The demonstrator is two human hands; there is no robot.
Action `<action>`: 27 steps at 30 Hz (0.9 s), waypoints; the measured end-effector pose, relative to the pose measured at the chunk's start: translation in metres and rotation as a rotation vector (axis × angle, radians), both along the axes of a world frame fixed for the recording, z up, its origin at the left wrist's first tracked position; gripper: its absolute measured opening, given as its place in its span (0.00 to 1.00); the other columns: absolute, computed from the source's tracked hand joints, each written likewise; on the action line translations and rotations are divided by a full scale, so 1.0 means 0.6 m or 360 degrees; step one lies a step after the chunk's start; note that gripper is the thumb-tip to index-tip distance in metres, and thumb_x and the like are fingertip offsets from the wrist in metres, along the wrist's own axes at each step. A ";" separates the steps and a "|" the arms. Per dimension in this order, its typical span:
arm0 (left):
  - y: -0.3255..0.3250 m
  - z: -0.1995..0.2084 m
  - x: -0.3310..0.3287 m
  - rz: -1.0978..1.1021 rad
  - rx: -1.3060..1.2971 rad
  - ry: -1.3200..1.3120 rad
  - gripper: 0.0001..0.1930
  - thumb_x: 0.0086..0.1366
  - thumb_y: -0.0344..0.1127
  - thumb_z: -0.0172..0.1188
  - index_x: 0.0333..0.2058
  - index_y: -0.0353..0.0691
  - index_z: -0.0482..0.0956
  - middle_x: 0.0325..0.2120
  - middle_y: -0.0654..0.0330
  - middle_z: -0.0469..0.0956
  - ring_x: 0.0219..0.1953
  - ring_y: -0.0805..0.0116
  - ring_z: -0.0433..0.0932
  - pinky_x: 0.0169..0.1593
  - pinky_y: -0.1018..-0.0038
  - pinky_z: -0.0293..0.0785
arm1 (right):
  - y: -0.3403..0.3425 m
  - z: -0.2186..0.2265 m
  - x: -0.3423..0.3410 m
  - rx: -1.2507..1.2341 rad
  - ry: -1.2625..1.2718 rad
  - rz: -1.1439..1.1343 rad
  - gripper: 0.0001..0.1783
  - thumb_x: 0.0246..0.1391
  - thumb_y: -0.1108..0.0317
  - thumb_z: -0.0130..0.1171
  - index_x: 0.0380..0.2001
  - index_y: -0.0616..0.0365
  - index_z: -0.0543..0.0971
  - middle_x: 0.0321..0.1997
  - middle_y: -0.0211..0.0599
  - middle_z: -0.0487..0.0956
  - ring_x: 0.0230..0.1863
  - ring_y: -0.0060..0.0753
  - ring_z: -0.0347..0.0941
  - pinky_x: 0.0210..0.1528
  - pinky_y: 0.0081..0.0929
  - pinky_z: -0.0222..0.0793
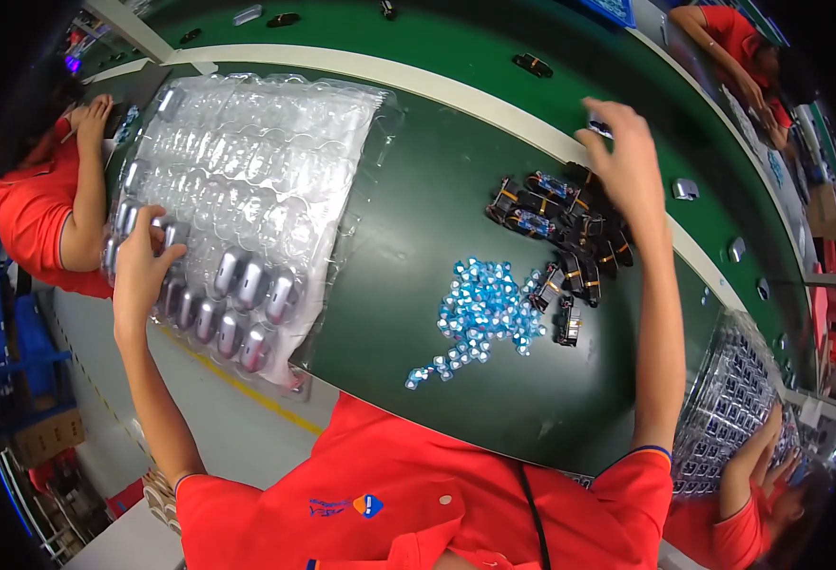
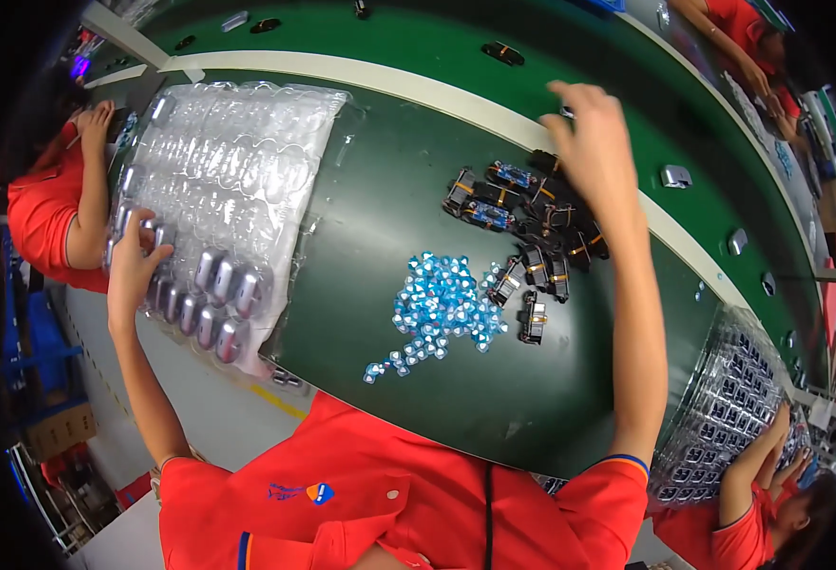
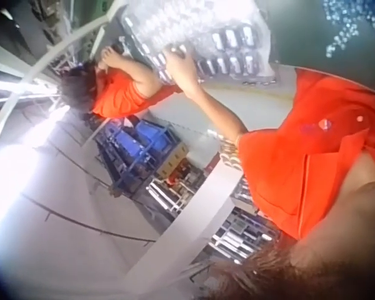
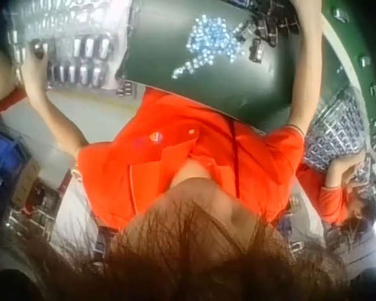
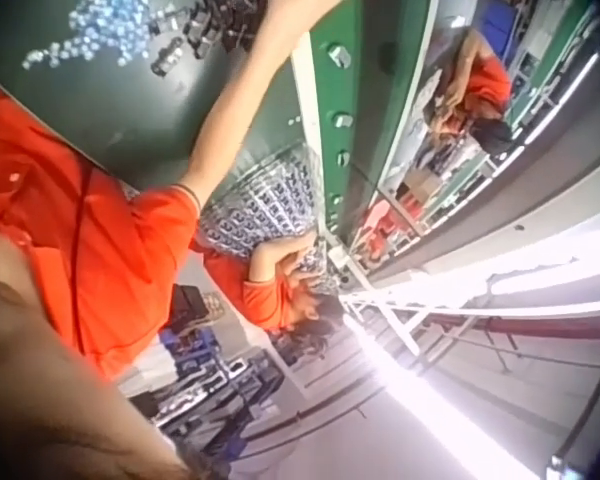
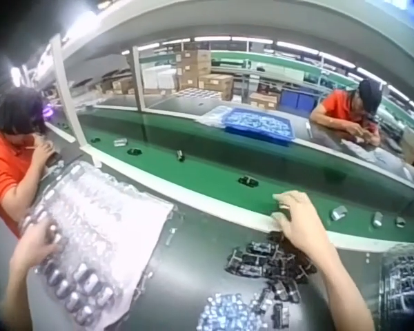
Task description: The person assembles small electronic components into plastic casings by hand at a factory workstation.
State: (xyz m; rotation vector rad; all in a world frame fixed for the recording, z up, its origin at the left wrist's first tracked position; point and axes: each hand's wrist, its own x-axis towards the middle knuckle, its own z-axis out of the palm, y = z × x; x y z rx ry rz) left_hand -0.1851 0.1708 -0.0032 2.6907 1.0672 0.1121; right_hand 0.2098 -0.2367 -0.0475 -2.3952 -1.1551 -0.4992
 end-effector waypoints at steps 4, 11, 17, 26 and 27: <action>0.006 -0.013 -0.023 0.0031 0.0075 -0.0139 0.22 0.58 0.21 0.64 0.51 0.38 0.73 0.25 0.58 0.70 0.29 0.68 0.70 0.36 0.74 0.70 | 0.049 0.041 -0.175 -0.0080 0.0853 0.0723 0.10 0.53 0.71 0.62 0.38 0.63 0.82 0.39 0.40 0.82 0.45 0.42 0.77 0.50 0.35 0.72; -0.010 0.035 0.061 -0.0331 -0.0007 -0.0634 0.19 0.60 0.23 0.60 0.51 0.37 0.76 0.29 0.60 0.74 0.32 0.71 0.72 0.41 0.76 0.69 | 0.045 0.004 -0.243 -0.0425 0.0450 0.0865 0.06 0.46 0.69 0.65 0.29 0.59 0.82 0.32 0.36 0.79 0.40 0.40 0.75 0.46 0.36 0.73; -0.138 0.023 0.279 -0.1007 -0.0441 -0.0778 0.18 0.61 0.25 0.59 0.51 0.34 0.77 0.35 0.60 0.79 0.36 0.74 0.74 0.46 0.77 0.69 | 0.068 -0.011 -0.307 -0.0507 0.0062 0.0583 0.06 0.32 0.66 0.61 0.15 0.56 0.79 0.23 0.37 0.77 0.37 0.39 0.74 0.40 0.33 0.70; -0.286 -0.038 0.453 -0.1193 -0.1566 -0.0776 0.20 0.62 0.25 0.60 0.54 0.34 0.74 0.40 0.58 0.79 0.42 0.72 0.77 0.49 0.76 0.73 | 0.048 -0.004 -0.335 -0.0601 -0.0341 0.0356 0.07 0.35 0.63 0.63 0.18 0.54 0.83 0.23 0.34 0.77 0.34 0.36 0.70 0.38 0.30 0.59; -0.291 -0.046 0.457 -0.1201 -0.1566 -0.0770 0.20 0.62 0.25 0.60 0.54 0.34 0.74 0.40 0.58 0.79 0.42 0.72 0.77 0.49 0.76 0.73 | 0.049 0.000 -0.336 -0.0598 -0.0339 0.0347 0.07 0.35 0.63 0.63 0.18 0.54 0.83 0.23 0.34 0.77 0.34 0.36 0.70 0.38 0.30 0.59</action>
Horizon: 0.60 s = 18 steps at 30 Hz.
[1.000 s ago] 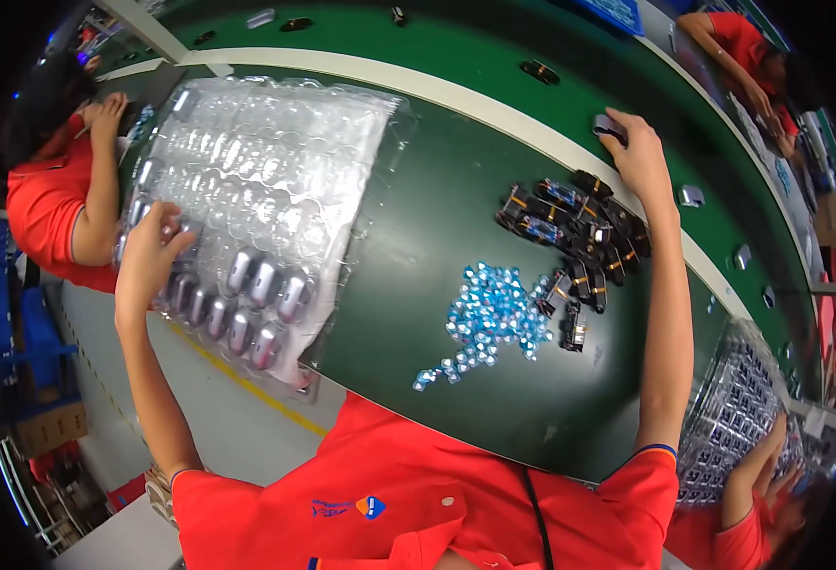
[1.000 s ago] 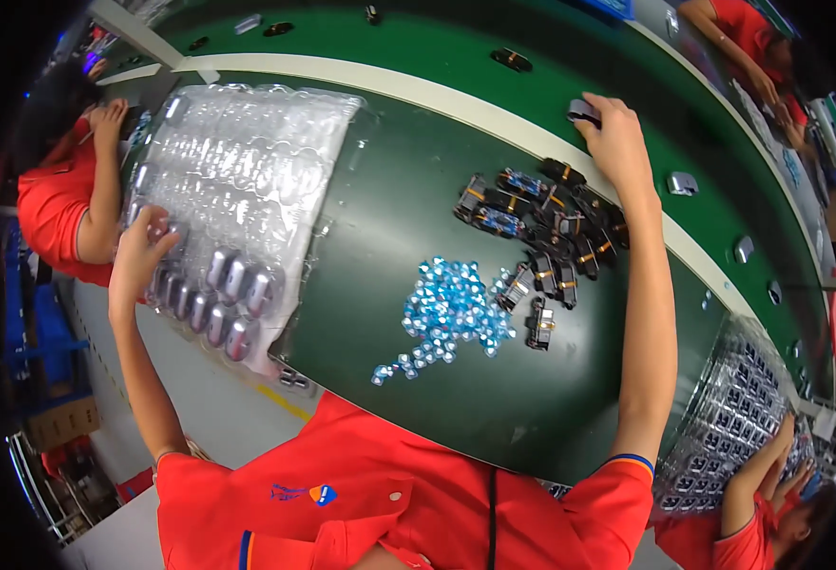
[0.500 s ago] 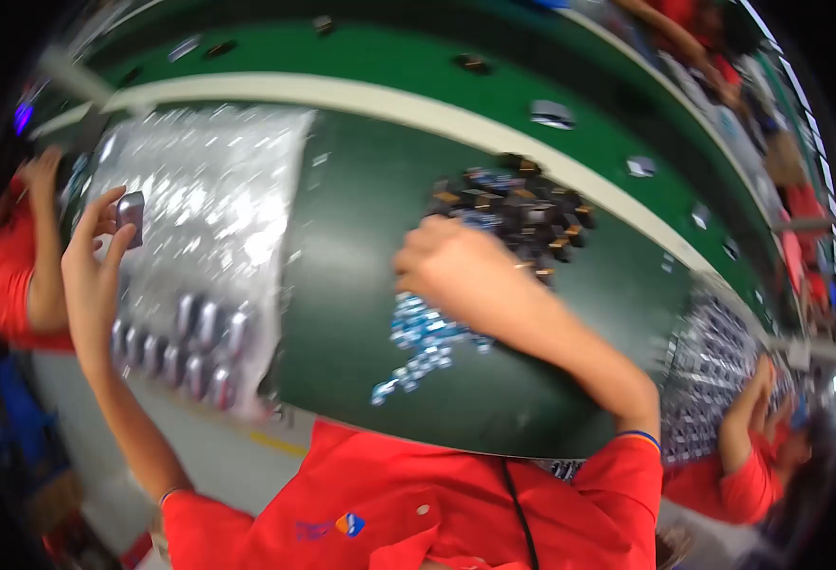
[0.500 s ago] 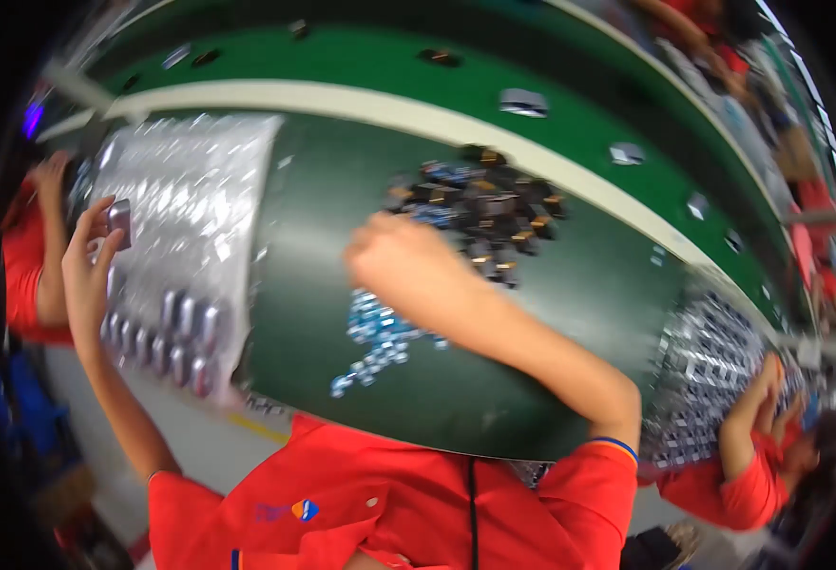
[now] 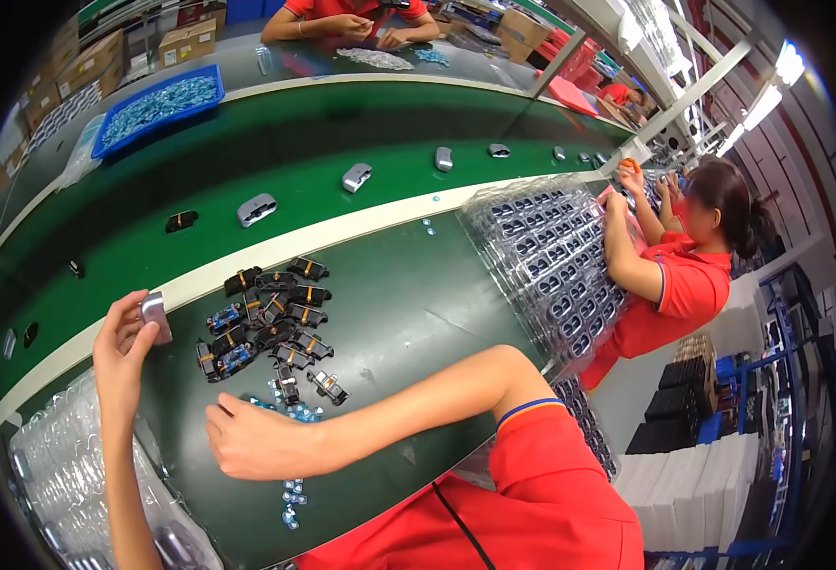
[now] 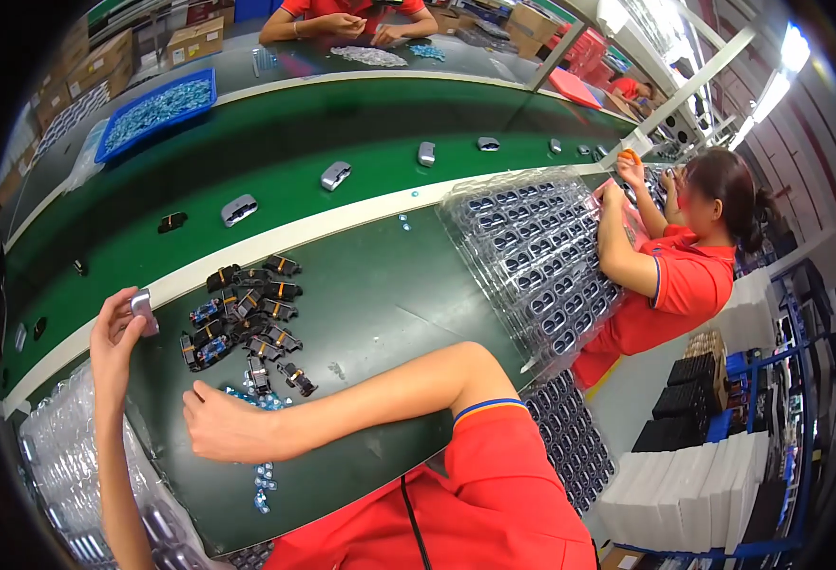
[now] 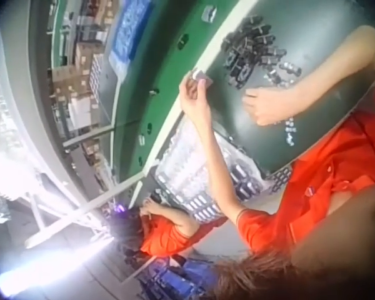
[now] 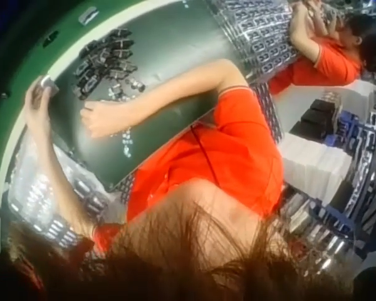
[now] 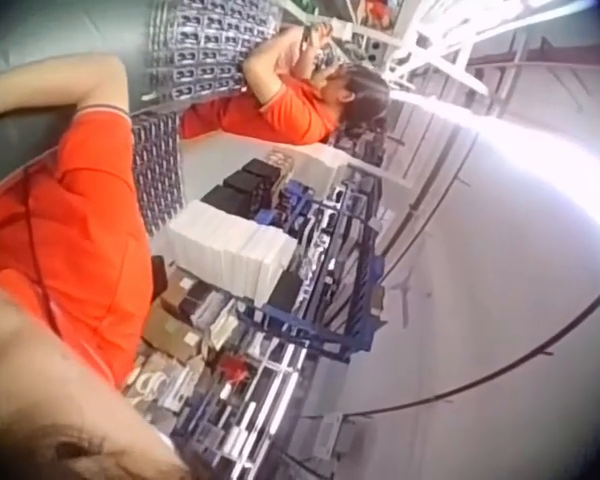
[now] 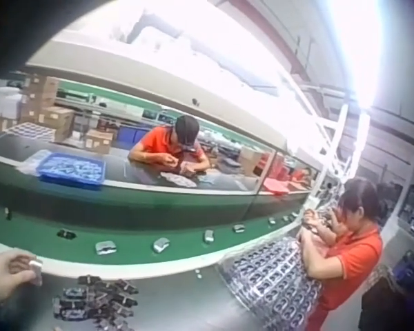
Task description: The person assembles small electronic components into plastic casings by hand at a factory workstation.
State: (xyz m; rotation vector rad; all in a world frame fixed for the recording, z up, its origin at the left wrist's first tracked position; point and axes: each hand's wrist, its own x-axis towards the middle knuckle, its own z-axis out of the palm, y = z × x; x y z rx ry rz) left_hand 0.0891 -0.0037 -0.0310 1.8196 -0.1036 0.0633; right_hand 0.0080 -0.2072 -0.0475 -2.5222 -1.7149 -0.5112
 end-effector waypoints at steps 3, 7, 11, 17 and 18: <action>-0.006 -0.018 0.009 0.0041 -0.0104 -0.0106 0.20 0.63 0.26 0.59 0.55 0.33 0.73 0.42 0.58 0.78 0.43 0.72 0.77 0.51 0.75 0.73 | 0.005 0.015 -0.008 -0.0144 0.0141 -0.0155 0.09 0.40 0.63 0.60 0.17 0.57 0.82 0.22 0.31 0.75 0.33 0.32 0.68 0.37 0.28 0.59; 0.013 -0.033 0.002 0.0014 -0.0036 -0.0081 0.20 0.63 0.26 0.59 0.54 0.33 0.73 0.42 0.58 0.78 0.43 0.72 0.77 0.51 0.75 0.73 | 0.015 0.001 0.001 0.0038 0.0320 -0.0083 0.08 0.39 0.63 0.61 0.18 0.56 0.81 0.23 0.29 0.75 0.34 0.31 0.68 0.38 0.30 0.60; 0.010 -0.037 -0.003 0.0020 -0.0041 -0.0053 0.20 0.63 0.27 0.60 0.54 0.33 0.74 0.42 0.58 0.78 0.43 0.72 0.77 0.51 0.75 0.73 | 0.004 0.000 0.009 -0.0030 0.0260 0.0049 0.07 0.39 0.64 0.61 0.18 0.56 0.81 0.23 0.29 0.75 0.34 0.31 0.69 0.39 0.30 0.61; 0.019 -0.040 0.012 -0.0008 -0.0113 -0.0013 0.22 0.64 0.31 0.61 0.56 0.35 0.72 0.45 0.59 0.77 0.45 0.72 0.76 0.52 0.77 0.71 | -0.009 -0.004 0.020 0.0021 0.0001 0.0163 0.07 0.40 0.65 0.60 0.20 0.57 0.77 0.24 0.30 0.75 0.34 0.32 0.70 0.37 0.27 0.63; 0.017 -0.038 0.013 -0.0003 -0.0127 -0.0015 0.22 0.64 0.31 0.61 0.56 0.35 0.72 0.45 0.59 0.77 0.45 0.72 0.76 0.52 0.77 0.71 | -0.011 -0.005 0.025 0.0031 0.0002 0.0180 0.07 0.40 0.66 0.60 0.20 0.57 0.76 0.24 0.31 0.75 0.34 0.33 0.70 0.37 0.27 0.64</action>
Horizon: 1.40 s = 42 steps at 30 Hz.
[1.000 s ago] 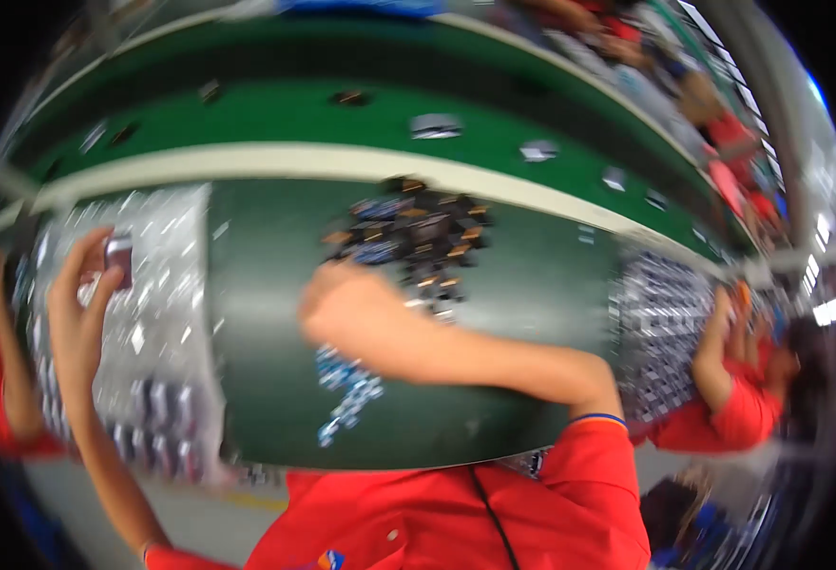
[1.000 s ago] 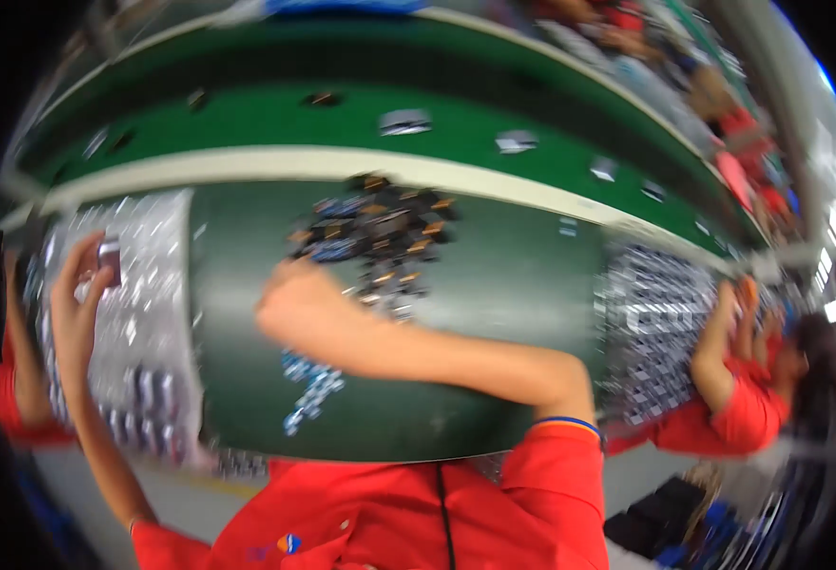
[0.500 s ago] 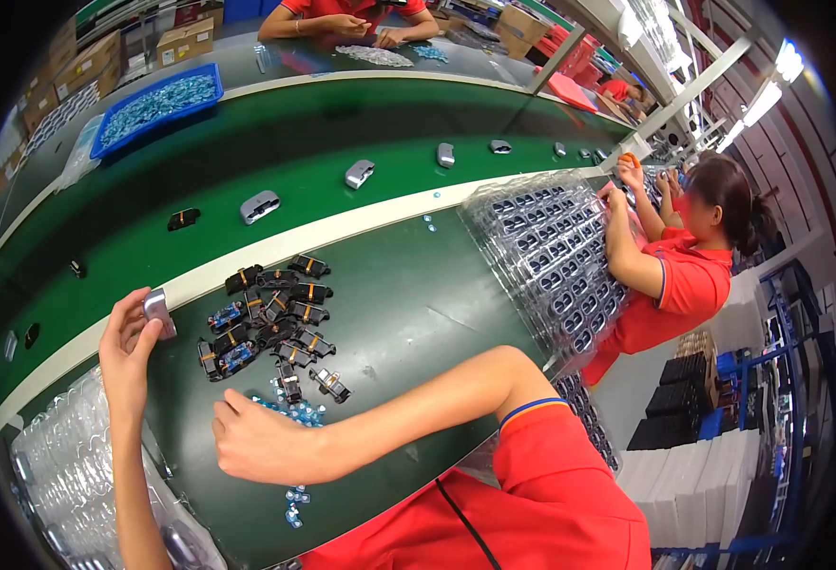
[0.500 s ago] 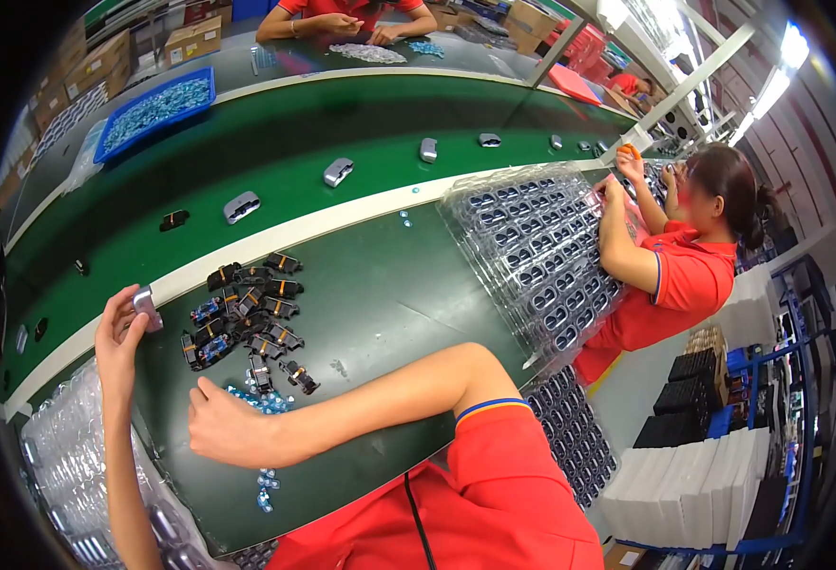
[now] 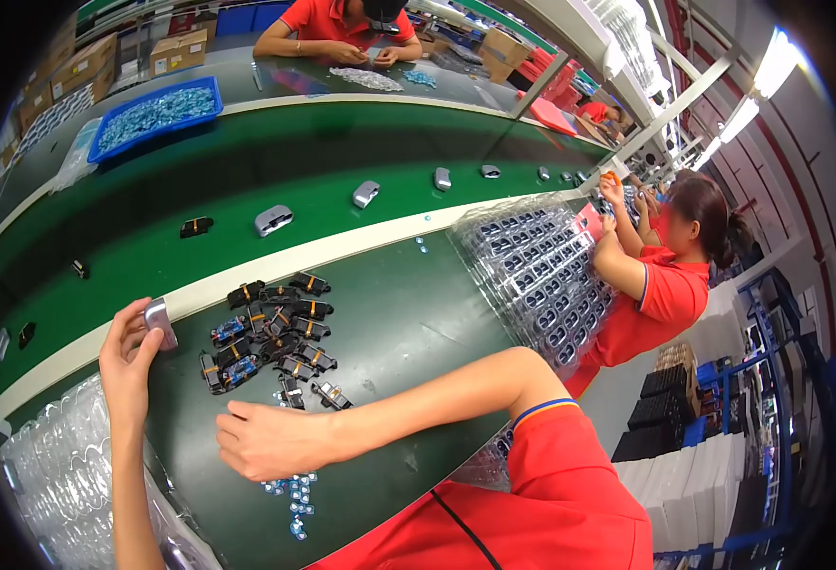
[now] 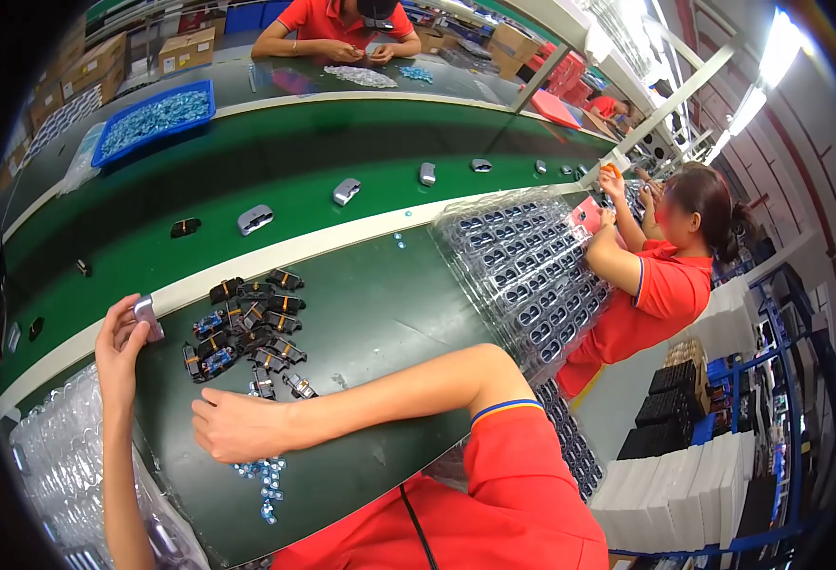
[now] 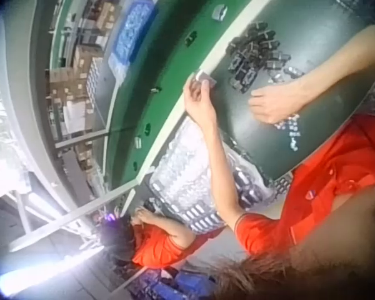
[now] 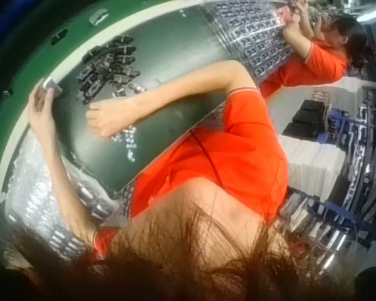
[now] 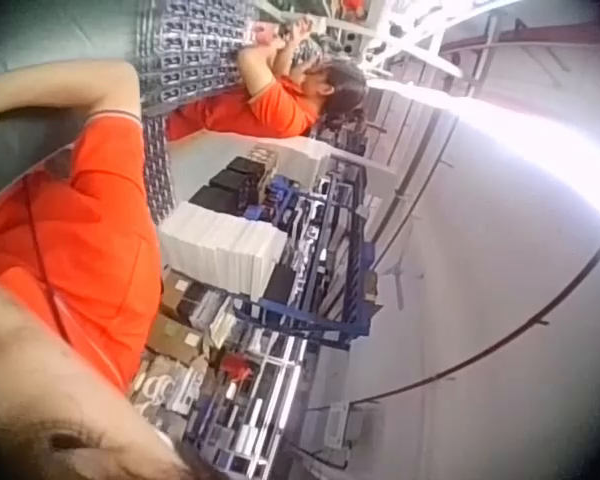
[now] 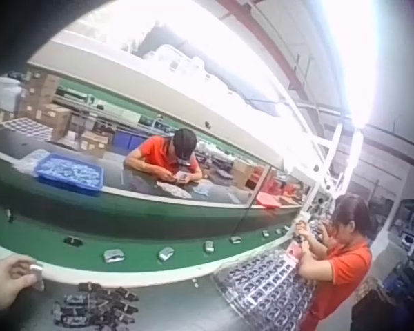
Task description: The person assembles small electronic components into plastic casings by hand at a factory workstation.
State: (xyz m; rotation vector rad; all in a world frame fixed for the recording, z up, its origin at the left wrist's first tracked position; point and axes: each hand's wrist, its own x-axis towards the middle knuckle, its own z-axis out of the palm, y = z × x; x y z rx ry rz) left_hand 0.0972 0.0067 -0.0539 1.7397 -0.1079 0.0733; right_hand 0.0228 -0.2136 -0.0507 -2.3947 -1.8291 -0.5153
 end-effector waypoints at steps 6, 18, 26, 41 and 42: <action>0.012 0.017 -0.022 0.0133 -0.0082 -0.0081 0.21 0.63 0.30 0.61 0.55 0.35 0.74 0.44 0.56 0.78 0.45 0.70 0.78 0.52 0.74 0.73 | 0.042 -0.010 0.034 0.0433 0.0648 0.0050 0.05 0.43 0.70 0.59 0.24 0.60 0.75 0.24 0.38 0.75 0.33 0.40 0.74 0.36 0.35 0.72; 0.010 0.017 -0.014 0.0089 -0.0497 0.0032 0.21 0.62 0.26 0.63 0.54 0.35 0.74 0.47 0.56 0.78 0.53 0.67 0.76 0.53 0.70 0.76 | 0.016 0.042 0.197 0.1222 0.2160 -0.0459 0.08 0.55 0.75 0.62 0.39 0.65 0.83 0.36 0.32 0.82 0.39 0.18 0.76 0.43 0.18 0.72; 0.004 0.019 -0.011 -0.0009 -0.0356 -0.0111 0.19 0.59 0.19 0.63 0.49 0.35 0.76 0.48 0.55 0.78 0.54 0.65 0.75 0.57 0.69 0.74 | 0.023 0.022 0.216 0.1246 0.2367 -0.0573 0.09 0.54 0.73 0.64 0.39 0.64 0.82 0.36 0.34 0.83 0.35 0.18 0.77 0.40 0.17 0.73; -0.011 0.026 -0.027 -0.0161 -0.0073 -0.0395 0.12 0.58 0.16 0.60 0.41 0.31 0.81 0.46 0.53 0.78 0.51 0.63 0.78 0.53 0.68 0.80 | 0.042 -0.002 0.203 0.1357 0.2163 -0.0576 0.09 0.54 0.77 0.58 0.38 0.69 0.80 0.33 0.39 0.83 0.32 0.21 0.79 0.36 0.19 0.75; -0.011 0.026 -0.026 -0.0177 0.0015 -0.0477 0.12 0.58 0.15 0.60 0.41 0.31 0.81 0.46 0.53 0.79 0.51 0.63 0.78 0.53 0.68 0.80 | 0.044 -0.002 0.199 0.1370 0.2146 -0.0603 0.09 0.54 0.77 0.58 0.38 0.69 0.80 0.33 0.39 0.83 0.32 0.21 0.79 0.36 0.19 0.75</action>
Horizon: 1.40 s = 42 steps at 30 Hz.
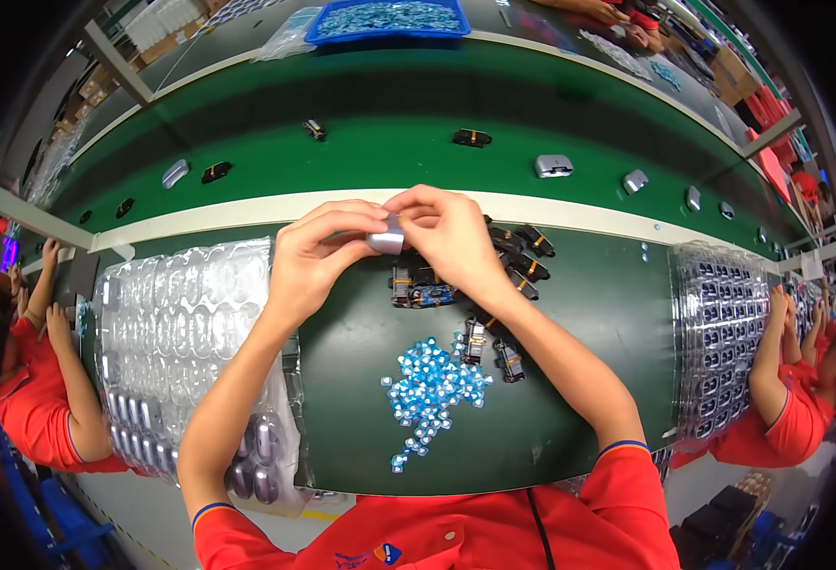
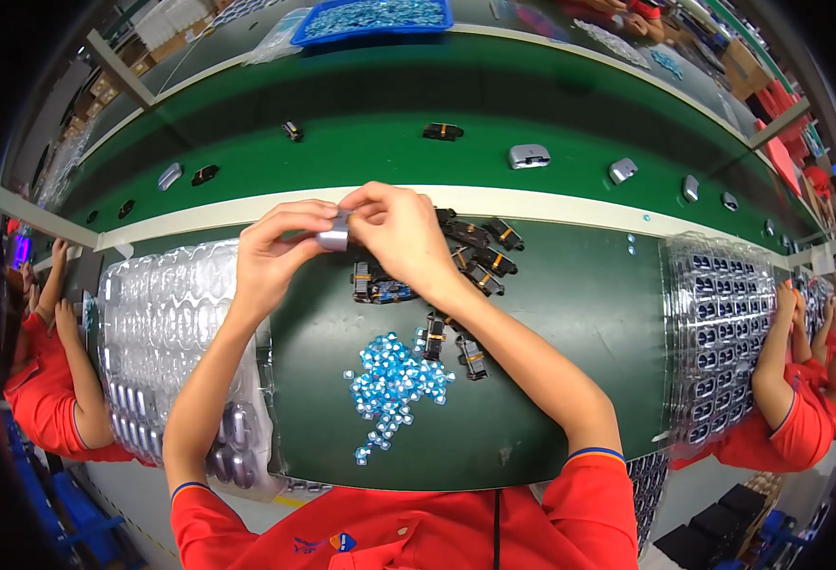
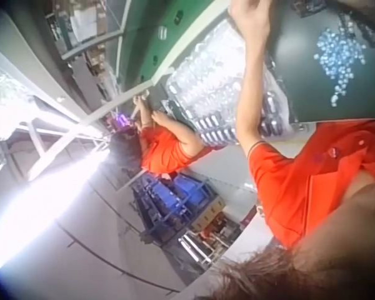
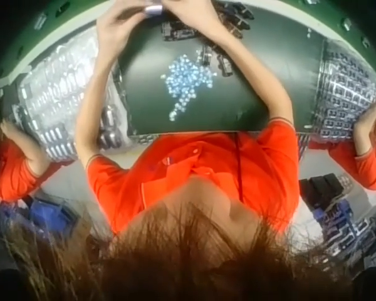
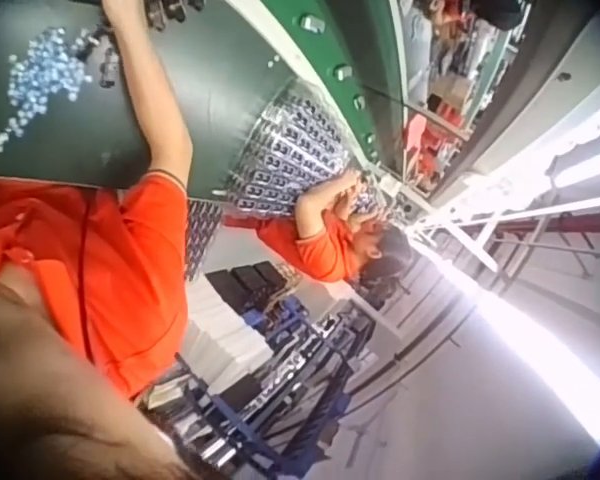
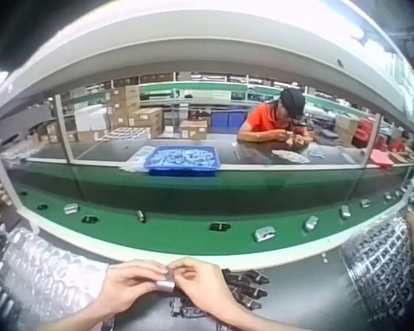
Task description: The person assembles small electronic components into plastic casings by hand at a factory workstation.
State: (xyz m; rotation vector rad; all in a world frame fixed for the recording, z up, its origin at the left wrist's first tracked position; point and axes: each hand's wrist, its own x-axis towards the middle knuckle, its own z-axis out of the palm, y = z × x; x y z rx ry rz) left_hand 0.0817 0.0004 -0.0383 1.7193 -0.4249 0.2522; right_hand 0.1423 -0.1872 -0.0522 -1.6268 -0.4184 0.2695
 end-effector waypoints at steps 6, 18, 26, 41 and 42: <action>0.005 -0.003 -0.002 0.0033 -0.0113 0.0106 0.13 0.57 0.15 0.61 0.42 0.30 0.81 0.45 0.52 0.79 0.50 0.63 0.78 0.53 0.69 0.80 | -0.007 0.006 0.007 0.0016 0.0010 0.0180 0.12 0.55 0.77 0.58 0.43 0.68 0.80 0.35 0.40 0.83 0.33 0.23 0.80 0.37 0.22 0.77; 0.020 -0.016 0.011 0.0168 -0.0035 0.0169 0.16 0.54 0.16 0.60 0.43 0.32 0.78 0.45 0.53 0.79 0.51 0.62 0.77 0.58 0.69 0.70 | -0.103 -0.027 0.233 -0.1671 -0.1301 -0.0155 0.14 0.51 0.72 0.60 0.42 0.61 0.79 0.40 0.48 0.80 0.49 0.51 0.74 0.48 0.47 0.73; 0.026 -0.020 0.014 0.0206 -0.0026 0.0221 0.17 0.57 0.18 0.60 0.47 0.34 0.76 0.46 0.54 0.79 0.52 0.63 0.76 0.59 0.69 0.69 | -0.091 -0.030 0.168 -0.0631 -0.1171 -0.0198 0.17 0.47 0.77 0.60 0.43 0.63 0.74 0.37 0.48 0.80 0.40 0.55 0.77 0.43 0.44 0.74; 0.039 -0.034 0.023 0.0321 -0.0470 0.0505 0.21 0.65 0.23 0.56 0.57 0.38 0.68 0.53 0.58 0.71 0.54 0.67 0.75 0.56 0.69 0.77 | -0.021 0.037 -0.012 0.0384 -0.0586 0.0124 0.17 0.48 0.75 0.65 0.44 0.64 0.78 0.41 0.44 0.82 0.44 0.37 0.81 0.49 0.32 0.78; 0.039 -0.035 0.024 0.0318 -0.0467 0.0497 0.21 0.65 0.23 0.56 0.57 0.38 0.68 0.53 0.58 0.72 0.54 0.67 0.75 0.56 0.69 0.77 | -0.020 0.037 -0.016 0.0396 -0.0564 0.0088 0.17 0.48 0.75 0.65 0.43 0.64 0.78 0.41 0.44 0.82 0.44 0.38 0.81 0.49 0.32 0.78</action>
